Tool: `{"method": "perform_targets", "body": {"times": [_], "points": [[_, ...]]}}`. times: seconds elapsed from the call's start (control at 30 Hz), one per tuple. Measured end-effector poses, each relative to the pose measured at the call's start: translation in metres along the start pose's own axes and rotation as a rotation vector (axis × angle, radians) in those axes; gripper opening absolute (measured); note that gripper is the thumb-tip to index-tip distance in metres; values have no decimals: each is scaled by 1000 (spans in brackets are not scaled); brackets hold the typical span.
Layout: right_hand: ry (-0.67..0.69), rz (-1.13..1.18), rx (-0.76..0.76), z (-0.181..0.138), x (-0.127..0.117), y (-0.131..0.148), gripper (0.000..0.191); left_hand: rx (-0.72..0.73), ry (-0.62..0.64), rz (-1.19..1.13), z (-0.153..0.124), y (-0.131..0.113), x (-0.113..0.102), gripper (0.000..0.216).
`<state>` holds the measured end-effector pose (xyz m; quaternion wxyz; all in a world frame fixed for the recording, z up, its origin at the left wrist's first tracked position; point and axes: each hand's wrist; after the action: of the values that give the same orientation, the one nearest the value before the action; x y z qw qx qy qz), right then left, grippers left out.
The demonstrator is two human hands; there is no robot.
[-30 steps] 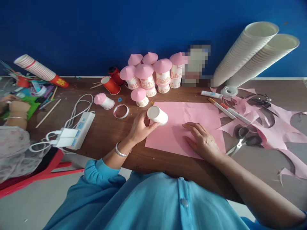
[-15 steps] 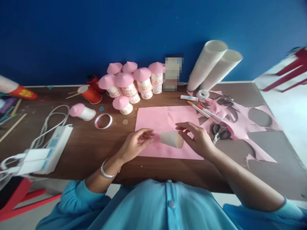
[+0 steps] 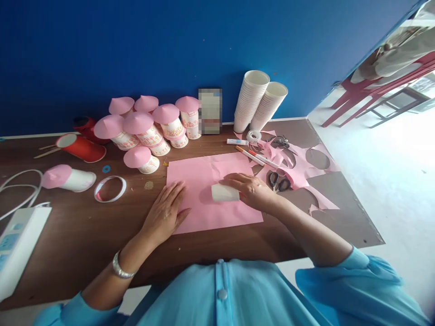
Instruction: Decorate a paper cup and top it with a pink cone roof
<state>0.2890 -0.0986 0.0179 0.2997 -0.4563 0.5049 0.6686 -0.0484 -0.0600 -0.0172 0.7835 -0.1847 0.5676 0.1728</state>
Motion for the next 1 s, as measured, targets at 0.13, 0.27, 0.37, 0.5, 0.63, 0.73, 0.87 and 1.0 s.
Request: {"method": "perform_targets", "body": {"times": [0.13, 0.27, 0.37, 0.5, 0.63, 0.73, 0.87, 1.0], "points": [[-95, -10, 190, 5, 0, -6, 55, -12, -4, 32, -3, -7, 8, 69], [-308, -29, 456, 26, -23, -30, 59, -21, -5, 39, 1, -13, 14, 72], [-356, -94, 634, 38, -40, -58, 55, -33, 7, 28, 3, -16, 16, 72], [-443, -71, 657, 37, -45, -94, 54, -47, 3, 8, 2, -17, 12, 72], [-443, -67, 684, 28, -41, -116, 53, -57, -56, -33, 1, -16, 3, 72], [-430, -54, 655, 25, -45, -121, 55, -86, -102, -59, 0, -15, -4, 71], [-384, 5, 559, 27, -56, -114, 45, -139, -119, -111, -2, -21, -16, 63], [-398, 1, 522, 37, -60, -111, 45, -177, -123, -136, -9, -24, -26, 52]]}}
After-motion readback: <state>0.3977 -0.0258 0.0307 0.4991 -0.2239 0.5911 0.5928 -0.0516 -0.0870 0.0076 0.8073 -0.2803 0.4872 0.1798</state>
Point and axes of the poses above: each hand's wrist, its own z-axis towards the middle knuckle, its own x-axis out of the palm, y = z × x, and after that the axes turned 10 degrees about x, right-handed
